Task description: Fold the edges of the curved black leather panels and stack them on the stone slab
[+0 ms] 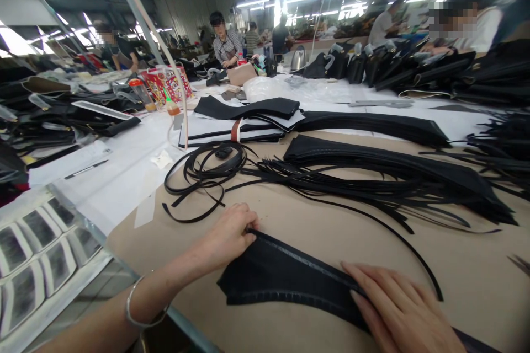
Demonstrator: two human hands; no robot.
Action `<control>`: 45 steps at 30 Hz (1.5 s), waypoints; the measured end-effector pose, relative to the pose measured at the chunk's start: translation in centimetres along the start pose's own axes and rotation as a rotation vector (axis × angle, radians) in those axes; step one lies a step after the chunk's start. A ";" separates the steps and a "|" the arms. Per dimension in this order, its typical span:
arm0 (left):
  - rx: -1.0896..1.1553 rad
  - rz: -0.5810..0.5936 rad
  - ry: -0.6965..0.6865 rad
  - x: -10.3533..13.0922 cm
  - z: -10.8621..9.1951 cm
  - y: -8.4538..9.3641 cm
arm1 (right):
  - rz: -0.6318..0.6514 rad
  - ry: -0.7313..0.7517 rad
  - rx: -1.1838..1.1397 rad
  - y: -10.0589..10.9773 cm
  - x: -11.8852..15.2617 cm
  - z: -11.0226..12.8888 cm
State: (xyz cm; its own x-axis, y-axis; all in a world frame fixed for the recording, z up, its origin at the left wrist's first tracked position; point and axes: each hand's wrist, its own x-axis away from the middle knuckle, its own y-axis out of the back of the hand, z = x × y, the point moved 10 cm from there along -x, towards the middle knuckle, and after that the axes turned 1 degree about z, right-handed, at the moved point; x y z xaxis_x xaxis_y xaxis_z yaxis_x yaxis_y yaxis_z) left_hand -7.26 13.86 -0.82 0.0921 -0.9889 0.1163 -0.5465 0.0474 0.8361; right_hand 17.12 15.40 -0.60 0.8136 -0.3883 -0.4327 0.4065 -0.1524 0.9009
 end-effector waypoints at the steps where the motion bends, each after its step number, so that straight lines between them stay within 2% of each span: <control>1: 0.013 0.005 -0.006 -0.1 0.0 0.0 | 0.005 -0.009 -0.045 -0.1 -1.3 0.6; 4: 0.054 0.018 -0.033 -0.3 0.2 0.2 | 0.064 -0.072 -0.196 -1.4 -5.3 2.1; 6: 0.079 0.032 -0.059 -0.4 0.3 0.2 | 0.165 -0.128 -0.274 -3.1 -7.4 2.8; 9: 0.110 0.050 -0.101 -0.5 0.5 0.2 | 0.302 -0.206 -0.332 -5.3 -9.3 3.5; 11: 0.125 0.054 -0.127 -0.5 0.5 0.2 | 0.341 -0.240 -0.358 -6.0 -9.9 3.6; 18: 0.103 0.017 -0.229 -0.1 -0.2 0.4 | 0.347 -0.258 -0.461 -6.9 -9.8 3.5; 30: -0.066 0.005 -0.404 0.6 -1.4 -0.1 | 0.245 -0.078 -0.549 -6.5 -9.0 4.5; 39: -0.361 -0.065 -0.554 2.0 -2.7 -0.6 | 0.178 0.049 -0.465 -5.6 -8.3 5.3; 45: -0.572 -0.080 -0.690 3.3 -3.7 -1.5 | 0.126 0.112 -0.358 -5.0 -8.0 6.0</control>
State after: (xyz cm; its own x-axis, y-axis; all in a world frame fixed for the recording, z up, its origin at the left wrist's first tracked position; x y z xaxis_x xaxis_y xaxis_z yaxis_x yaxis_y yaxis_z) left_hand -3.04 11.04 0.27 -0.5095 -0.8478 -0.1471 -0.0447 -0.1447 0.9885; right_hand 6.07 13.80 -1.45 0.8985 -0.2796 -0.3384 0.4037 0.2240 0.8870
